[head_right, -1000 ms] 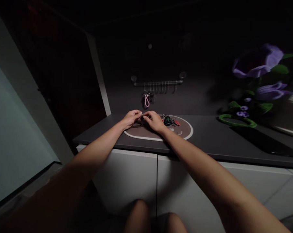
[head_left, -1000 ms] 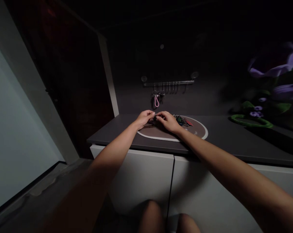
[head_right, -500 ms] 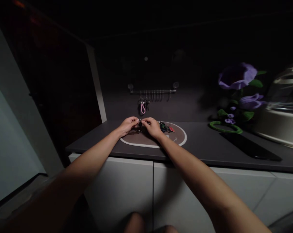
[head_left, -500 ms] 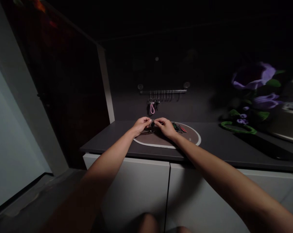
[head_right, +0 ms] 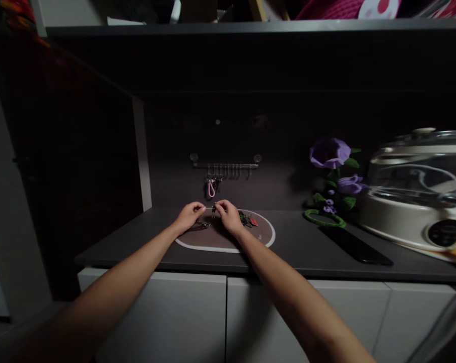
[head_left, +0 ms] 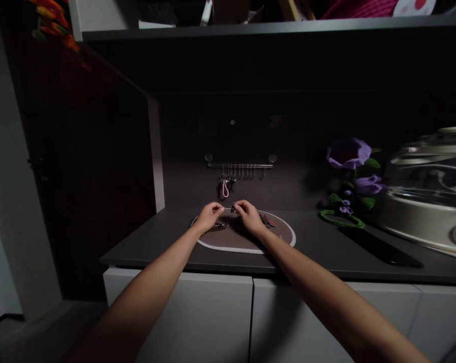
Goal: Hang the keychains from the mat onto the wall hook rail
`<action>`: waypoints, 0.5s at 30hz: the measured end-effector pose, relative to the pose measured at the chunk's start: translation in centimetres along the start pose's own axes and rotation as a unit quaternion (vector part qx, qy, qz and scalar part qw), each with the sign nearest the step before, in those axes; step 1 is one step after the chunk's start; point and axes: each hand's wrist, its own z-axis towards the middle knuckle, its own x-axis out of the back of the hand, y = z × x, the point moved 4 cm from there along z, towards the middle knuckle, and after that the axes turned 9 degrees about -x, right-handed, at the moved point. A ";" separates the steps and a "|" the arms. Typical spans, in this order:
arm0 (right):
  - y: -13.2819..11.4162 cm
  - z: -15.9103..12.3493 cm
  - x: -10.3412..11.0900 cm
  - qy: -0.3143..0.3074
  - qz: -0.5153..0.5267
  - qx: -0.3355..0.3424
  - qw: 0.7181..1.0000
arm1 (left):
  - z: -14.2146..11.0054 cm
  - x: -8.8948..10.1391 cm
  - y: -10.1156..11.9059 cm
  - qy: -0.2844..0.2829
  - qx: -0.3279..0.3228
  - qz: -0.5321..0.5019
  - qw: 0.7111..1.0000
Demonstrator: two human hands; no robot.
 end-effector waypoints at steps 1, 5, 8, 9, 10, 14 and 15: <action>0.2 0.2 0.1 0.003 0.018 -0.009 1.000 | 0.0 0.1 -0.1 0.003 -0.011 0.030 0.999; 0.7 1.7 0.8 0.026 0.092 -0.061 0.994 | -0.1 0.2 0.0 0.003 -0.067 0.166 0.984; 0.5 3.5 1.4 0.056 0.136 -0.092 0.985 | -0.2 0.0 0.4 -0.024 -0.096 0.234 0.967; 0.4 4.2 1.6 0.065 0.152 -0.101 0.981 | -0.3 -0.1 0.5 -0.031 -0.101 0.249 0.963; 0.3 4.9 1.7 0.075 0.166 -0.111 0.977 | -0.4 -0.1 0.6 -0.036 -0.104 0.263 0.959; 0.1 7.7 2.2 0.121 0.198 -0.152 0.961 | -0.5 -0.3 0.8 -0.052 -0.101 0.306 0.945; 0.1 8.3 2.2 0.131 0.201 -0.157 0.958 | -0.5 -0.4 0.8 -0.056 -0.100 0.315 0.942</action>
